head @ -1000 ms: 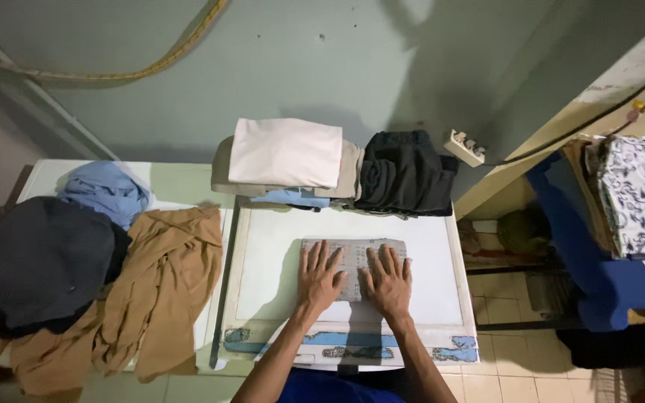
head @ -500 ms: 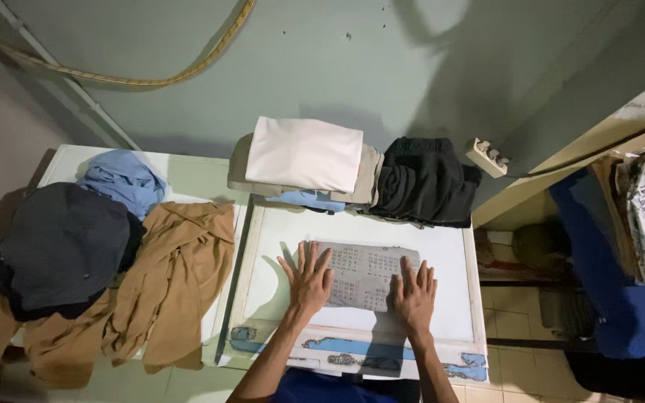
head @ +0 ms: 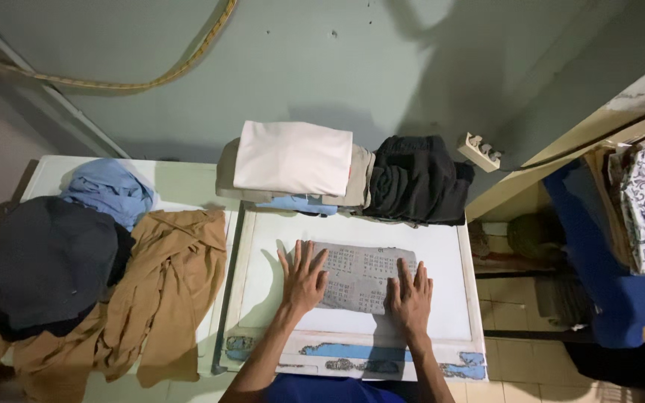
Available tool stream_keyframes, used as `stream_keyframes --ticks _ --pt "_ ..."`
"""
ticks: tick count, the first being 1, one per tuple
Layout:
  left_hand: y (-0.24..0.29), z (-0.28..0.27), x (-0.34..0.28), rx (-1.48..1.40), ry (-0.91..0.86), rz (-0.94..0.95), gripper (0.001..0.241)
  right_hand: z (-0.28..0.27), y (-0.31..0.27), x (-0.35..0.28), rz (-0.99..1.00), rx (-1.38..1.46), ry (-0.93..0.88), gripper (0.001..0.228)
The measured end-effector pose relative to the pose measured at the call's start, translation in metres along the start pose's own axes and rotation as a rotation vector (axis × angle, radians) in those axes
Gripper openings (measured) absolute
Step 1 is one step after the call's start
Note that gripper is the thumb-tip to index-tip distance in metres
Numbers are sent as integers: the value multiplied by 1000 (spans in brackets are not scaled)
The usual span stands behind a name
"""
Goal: The person folds a light gray t-shirt and a dark gray pair of pants on a white surface. They smooth and align each garment before folding it into a compact rectangle and placing it on a growing stack of folded clothes.
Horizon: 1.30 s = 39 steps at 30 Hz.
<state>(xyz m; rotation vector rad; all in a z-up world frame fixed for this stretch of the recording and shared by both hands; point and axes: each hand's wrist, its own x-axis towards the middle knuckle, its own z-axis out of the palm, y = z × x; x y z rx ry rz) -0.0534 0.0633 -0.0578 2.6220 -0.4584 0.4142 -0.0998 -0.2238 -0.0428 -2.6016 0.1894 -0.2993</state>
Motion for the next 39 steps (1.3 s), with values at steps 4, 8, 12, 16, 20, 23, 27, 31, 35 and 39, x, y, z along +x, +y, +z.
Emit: stream_keyframes --ticks 4,8,12,16,20,23,27,31,35,39 --pt "13 8 2 92 -19 44 50 -1 -7 -5 -51 -226 60 59" --pt "39 3 20 3 -109 120 48 -1 -19 0 -26 -411 -48 68" --pt "60 -13 45 -87 -270 137 51 4 -32 15 -129 -267 -63 79" --pt "69 -21 57 30 -321 157 56 18 -50 35 -243 -26 -17 56" --pt "65 -22 53 -57 -219 125 55 12 -62 35 -212 -127 -39 54" --pt "57 -19 53 -48 -236 123 58 2 -64 35 -186 -164 -32 55" --pt "47 -11 52 -12 -266 106 65 -10 -56 35 -119 -206 -95 56" --pt "26 -2 52 -4 -359 -28 65 -9 -44 34 -17 -153 -104 54" --pt "4 4 41 -104 -249 -67 62 -7 -27 26 -39 -97 -49 52" --pt "-1 10 33 -73 -113 -36 60 -8 -17 22 -100 -16 13 51"
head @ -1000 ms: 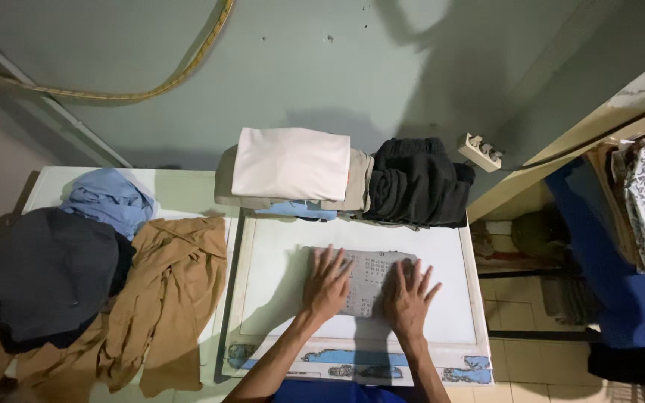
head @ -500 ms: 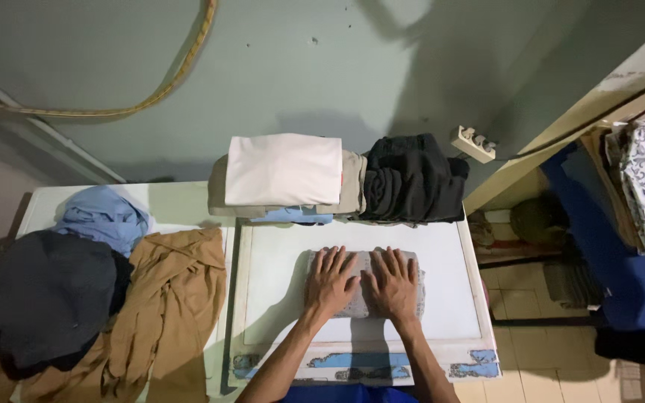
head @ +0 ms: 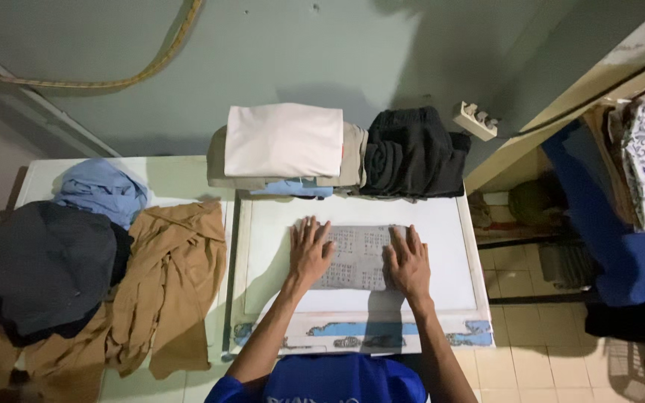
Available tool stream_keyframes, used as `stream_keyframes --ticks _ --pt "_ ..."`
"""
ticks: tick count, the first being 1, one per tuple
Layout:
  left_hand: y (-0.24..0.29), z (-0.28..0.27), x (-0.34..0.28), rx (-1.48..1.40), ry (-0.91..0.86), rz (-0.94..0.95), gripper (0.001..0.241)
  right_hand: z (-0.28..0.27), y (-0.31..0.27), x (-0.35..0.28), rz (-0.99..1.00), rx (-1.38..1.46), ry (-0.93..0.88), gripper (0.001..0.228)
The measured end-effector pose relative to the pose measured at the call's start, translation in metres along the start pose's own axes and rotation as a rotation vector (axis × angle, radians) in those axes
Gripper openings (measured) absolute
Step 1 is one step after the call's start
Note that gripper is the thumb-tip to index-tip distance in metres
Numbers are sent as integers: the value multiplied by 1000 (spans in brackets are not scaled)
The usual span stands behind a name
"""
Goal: The person folds a light gray t-shirt and a dark gray pair of pants on a white surface. They smooth and align each garment before folding it into a compact rectangle and placing it on a growing stack of folded clothes.
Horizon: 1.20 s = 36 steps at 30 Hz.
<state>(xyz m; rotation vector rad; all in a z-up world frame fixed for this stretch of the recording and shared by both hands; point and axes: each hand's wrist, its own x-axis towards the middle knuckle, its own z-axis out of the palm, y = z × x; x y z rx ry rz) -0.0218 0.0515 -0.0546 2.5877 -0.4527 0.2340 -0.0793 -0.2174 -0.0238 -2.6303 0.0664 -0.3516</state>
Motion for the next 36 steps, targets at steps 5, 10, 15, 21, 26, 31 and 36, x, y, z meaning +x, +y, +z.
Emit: stream_keyframes --ticks 5,10,15,21,26,31,36 --pt "14 2 -18 41 12 28 55 -5 -6 -11 95 52 133 58" --pt "34 -18 -38 4 40 5 57 -3 -12 -16 428 -146 34 78" --pt "47 -32 -44 134 -187 -131 55 9 21 -6 248 -56 -50 77" --pt "39 -15 -65 127 -268 -110 48 12 50 20 -187 234 -47 56" --pt "58 0 -103 54 -377 -82 43 -6 5 43 6 266 -96 55" --pt "93 -10 -102 -70 -374 -48 36 -13 -42 52 -33 0 -26 38" --pt "90 -14 -44 -327 -392 -206 29 -3 -34 57 -187 149 -63 37"
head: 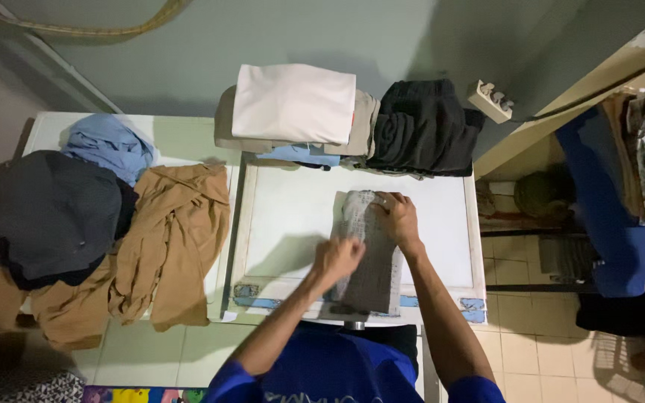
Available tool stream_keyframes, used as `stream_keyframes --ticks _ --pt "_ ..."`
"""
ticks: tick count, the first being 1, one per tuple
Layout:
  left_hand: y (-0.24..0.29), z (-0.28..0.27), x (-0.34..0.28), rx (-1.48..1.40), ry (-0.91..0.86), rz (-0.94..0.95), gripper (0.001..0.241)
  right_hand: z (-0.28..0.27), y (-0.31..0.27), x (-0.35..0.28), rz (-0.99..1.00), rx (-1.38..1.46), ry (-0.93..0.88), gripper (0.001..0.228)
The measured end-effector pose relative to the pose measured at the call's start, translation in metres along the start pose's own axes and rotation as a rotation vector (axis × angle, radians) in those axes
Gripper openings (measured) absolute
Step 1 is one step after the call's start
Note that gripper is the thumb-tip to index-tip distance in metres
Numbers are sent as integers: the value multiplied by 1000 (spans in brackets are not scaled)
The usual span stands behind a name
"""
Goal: The person folds a light gray t-shirt and a dark gray pair of pants on a white surface. They smooth and align each garment before folding it into a compact rectangle and placing it on a growing stack of folded clothes.
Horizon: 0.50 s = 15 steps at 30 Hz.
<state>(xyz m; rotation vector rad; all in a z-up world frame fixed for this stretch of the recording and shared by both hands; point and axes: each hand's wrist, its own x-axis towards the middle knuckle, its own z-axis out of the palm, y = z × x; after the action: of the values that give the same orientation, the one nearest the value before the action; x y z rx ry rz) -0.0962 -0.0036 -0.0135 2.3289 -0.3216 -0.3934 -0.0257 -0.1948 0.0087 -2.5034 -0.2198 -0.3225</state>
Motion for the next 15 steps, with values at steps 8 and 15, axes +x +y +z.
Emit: stream_keyframes --ticks 8,15 --pt "-19 -3 127 150 354 501 33 -5 27 0 -33 83 -3 20" --pt "-34 8 172 23 83 414 20 -9 33 13 83 113 -60 19"
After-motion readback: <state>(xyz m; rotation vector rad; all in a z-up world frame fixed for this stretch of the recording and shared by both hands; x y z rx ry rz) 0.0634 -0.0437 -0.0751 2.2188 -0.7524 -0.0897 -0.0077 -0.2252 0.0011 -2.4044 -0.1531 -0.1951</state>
